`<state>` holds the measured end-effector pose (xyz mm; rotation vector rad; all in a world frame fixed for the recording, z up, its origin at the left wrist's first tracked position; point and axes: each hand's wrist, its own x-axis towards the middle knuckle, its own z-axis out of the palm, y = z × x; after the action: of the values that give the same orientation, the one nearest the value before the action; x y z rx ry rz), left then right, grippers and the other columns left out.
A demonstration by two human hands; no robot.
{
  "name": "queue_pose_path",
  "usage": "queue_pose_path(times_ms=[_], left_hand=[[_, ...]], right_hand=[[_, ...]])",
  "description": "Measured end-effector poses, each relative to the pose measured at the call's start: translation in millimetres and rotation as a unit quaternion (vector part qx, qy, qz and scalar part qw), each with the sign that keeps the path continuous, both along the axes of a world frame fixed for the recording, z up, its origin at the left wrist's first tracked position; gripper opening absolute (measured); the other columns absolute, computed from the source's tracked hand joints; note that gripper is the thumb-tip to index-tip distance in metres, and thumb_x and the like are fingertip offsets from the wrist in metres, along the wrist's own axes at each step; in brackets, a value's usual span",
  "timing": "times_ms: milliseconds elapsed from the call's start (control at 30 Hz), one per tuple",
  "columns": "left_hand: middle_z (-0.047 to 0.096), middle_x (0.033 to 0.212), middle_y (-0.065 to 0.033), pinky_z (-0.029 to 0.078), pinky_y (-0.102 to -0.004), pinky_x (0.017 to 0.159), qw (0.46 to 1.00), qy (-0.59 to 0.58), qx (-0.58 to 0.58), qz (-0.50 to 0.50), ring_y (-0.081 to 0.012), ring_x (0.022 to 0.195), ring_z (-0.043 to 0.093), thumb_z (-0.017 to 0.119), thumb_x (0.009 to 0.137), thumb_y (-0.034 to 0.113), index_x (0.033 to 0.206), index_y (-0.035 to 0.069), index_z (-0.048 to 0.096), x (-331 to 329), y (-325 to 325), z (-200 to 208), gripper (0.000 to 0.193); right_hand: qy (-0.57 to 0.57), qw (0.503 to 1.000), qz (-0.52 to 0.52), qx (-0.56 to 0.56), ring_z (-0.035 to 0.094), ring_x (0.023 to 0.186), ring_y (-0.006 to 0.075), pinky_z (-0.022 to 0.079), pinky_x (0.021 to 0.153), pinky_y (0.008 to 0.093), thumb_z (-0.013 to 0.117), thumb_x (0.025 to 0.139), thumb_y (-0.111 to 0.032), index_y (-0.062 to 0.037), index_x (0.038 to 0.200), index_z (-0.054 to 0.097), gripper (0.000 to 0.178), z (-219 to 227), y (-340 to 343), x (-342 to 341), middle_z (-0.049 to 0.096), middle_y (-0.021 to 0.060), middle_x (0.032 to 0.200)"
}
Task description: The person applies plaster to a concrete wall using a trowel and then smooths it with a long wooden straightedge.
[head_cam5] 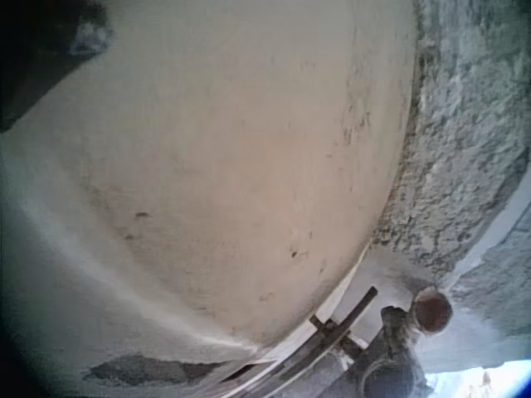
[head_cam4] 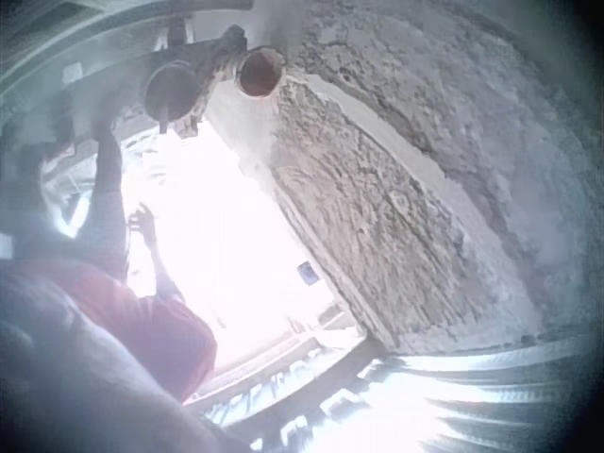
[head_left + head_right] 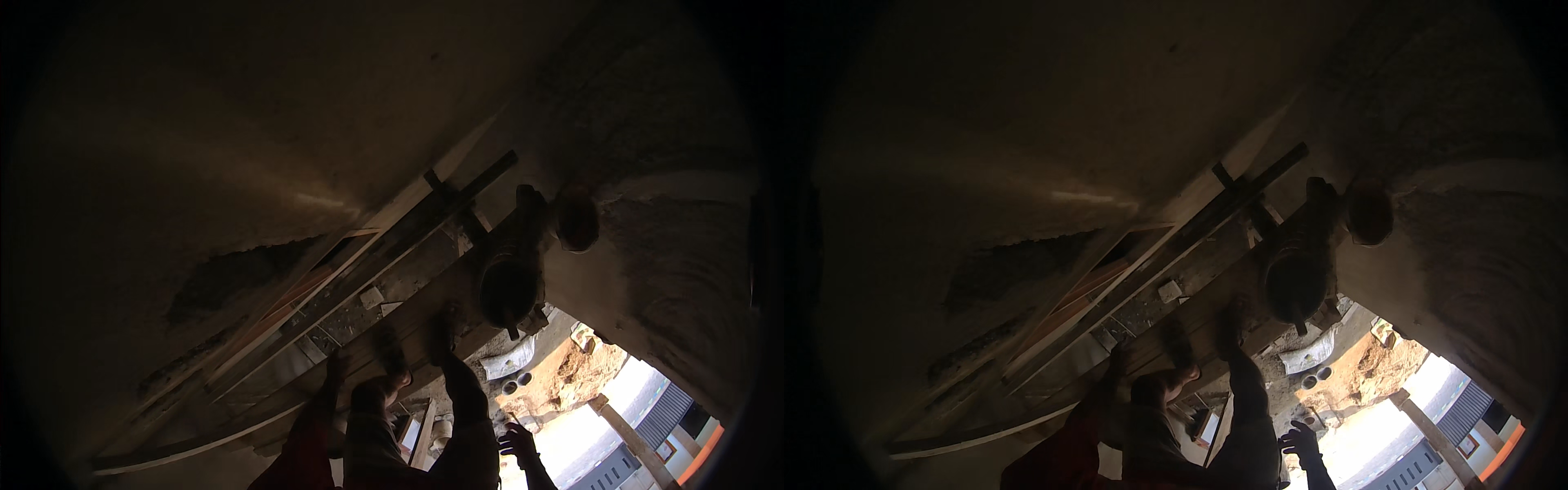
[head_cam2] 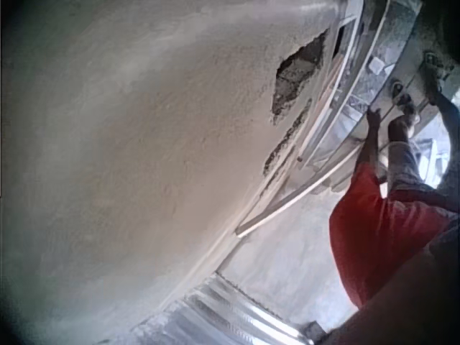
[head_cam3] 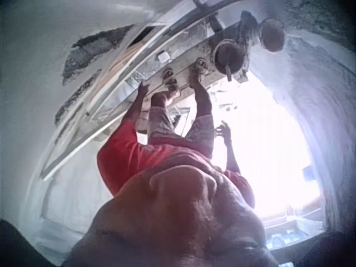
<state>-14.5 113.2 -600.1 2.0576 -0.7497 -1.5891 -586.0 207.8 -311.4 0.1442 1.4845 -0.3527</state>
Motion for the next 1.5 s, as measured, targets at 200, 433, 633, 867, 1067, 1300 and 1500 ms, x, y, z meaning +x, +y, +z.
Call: queue_pose_path(times_ms=[200, 433, 633, 867, 1067, 1300, 1500], left_hand=[[0.061, 0.111, -0.0179, 0.053, -0.0340, 0.053, 0.974, -0.086, 0.198, 0.069, -0.0235, 0.072, 0.065, 0.073, 0.075, 0.021, 0.132, 0.004, 0.046, 5, 8, 204, 0.065], [0.062, 0.078, -0.0090, 0.047, -0.0301, 0.044, 0.950, -0.036, 0.164, 0.263, -0.0156, 0.053, 0.053, 0.068, 0.081, 0.016, 0.137, 0.010, 0.040, 32, 41, 333, 0.063], [0.056, 0.120, -0.0244, 0.042, -0.0450, 0.097, 0.878, -0.323, 0.112, 0.335, -0.0397, 0.114, 0.052, 0.071, 0.073, 0.025, 0.134, 0.003, 0.043, 81, 71, 390, 0.070], [0.040, 0.135, -0.0288, 0.033, -0.0460, 0.105, 0.667, -0.544, -0.057, 0.506, -0.0431, 0.125, 0.039, 0.076, 0.070, 0.025, 0.138, -0.006, 0.026, 232, 142, 486, 0.091], [0.031, 0.141, -0.0282, 0.026, -0.0474, 0.108, 0.614, -0.631, -0.093, 0.465, -0.0439, 0.129, 0.031, 0.081, 0.064, 0.039, 0.142, -0.006, 0.015, 362, 136, 591, 0.112], [0.051, 0.120, -0.0292, 0.041, -0.0462, 0.095, 0.657, -0.544, -0.132, 0.505, -0.0424, 0.114, 0.050, 0.083, 0.061, 0.036, 0.133, -0.003, 0.027, 406, 115, 640, 0.099], [0.054, 0.117, -0.0229, 0.042, -0.0407, 0.093, 0.691, -0.548, -0.219, 0.417, -0.0341, 0.109, 0.052, 0.080, 0.065, 0.023, 0.123, -0.006, 0.042, 345, 85, 650, 0.076]], right_hand=[[-0.070, 0.992, -0.092, -0.045, 0.066, 0.069, 0.0340, 0.056, 0.057, 0.0426, 0.053, 0.089, -0.013, -0.0071, 0.133, 0.037, 0.047, 35, -21, 3, 0.063, 0.0201, 0.088], [0.094, 0.980, 0.153, -0.082, 0.065, 0.072, 0.0375, 0.054, 0.057, 0.0499, 0.052, 0.089, -0.028, -0.0160, 0.128, 0.044, 0.041, 60, -102, -5, 0.064, 0.0199, 0.088], [0.088, 0.967, 0.226, -0.082, 0.060, 0.087, 0.0363, 0.051, 0.072, 0.0506, 0.057, 0.090, -0.027, -0.0177, 0.136, 0.039, 0.050, 84, -169, -22, 0.058, 0.0215, 0.110], [0.113, 0.909, 0.374, -0.143, 0.054, 0.107, 0.0398, 0.048, 0.083, 0.0523, 0.054, 0.092, -0.032, -0.0134, 0.136, 0.036, 0.051, 133, -293, 23, 0.051, 0.0237, 0.123], [0.127, 0.877, 0.434, -0.162, 0.063, 0.070, 0.0316, 0.053, 0.059, 0.0451, 0.046, 0.092, -0.021, -0.0178, 0.140, 0.030, 0.051, 151, -327, 61, 0.062, 0.0200, 0.100], [0.137, 0.846, 0.486, -0.174, 0.065, 0.070, 0.0294, 0.055, 0.058, 0.0416, 0.046, 0.091, -0.021, -0.0126, 0.137, 0.036, 0.048, 184, -280, 108, 0.063, 0.0199, 0.099], [0.154, 0.868, 0.460, -0.111, 0.064, 0.069, 0.0327, 0.054, 0.060, 0.0484, 0.045, 0.093, -0.020, -0.0173, 0.137, 0.036, 0.044, 170, -252, 69, 0.061, 0.0199, 0.100]])
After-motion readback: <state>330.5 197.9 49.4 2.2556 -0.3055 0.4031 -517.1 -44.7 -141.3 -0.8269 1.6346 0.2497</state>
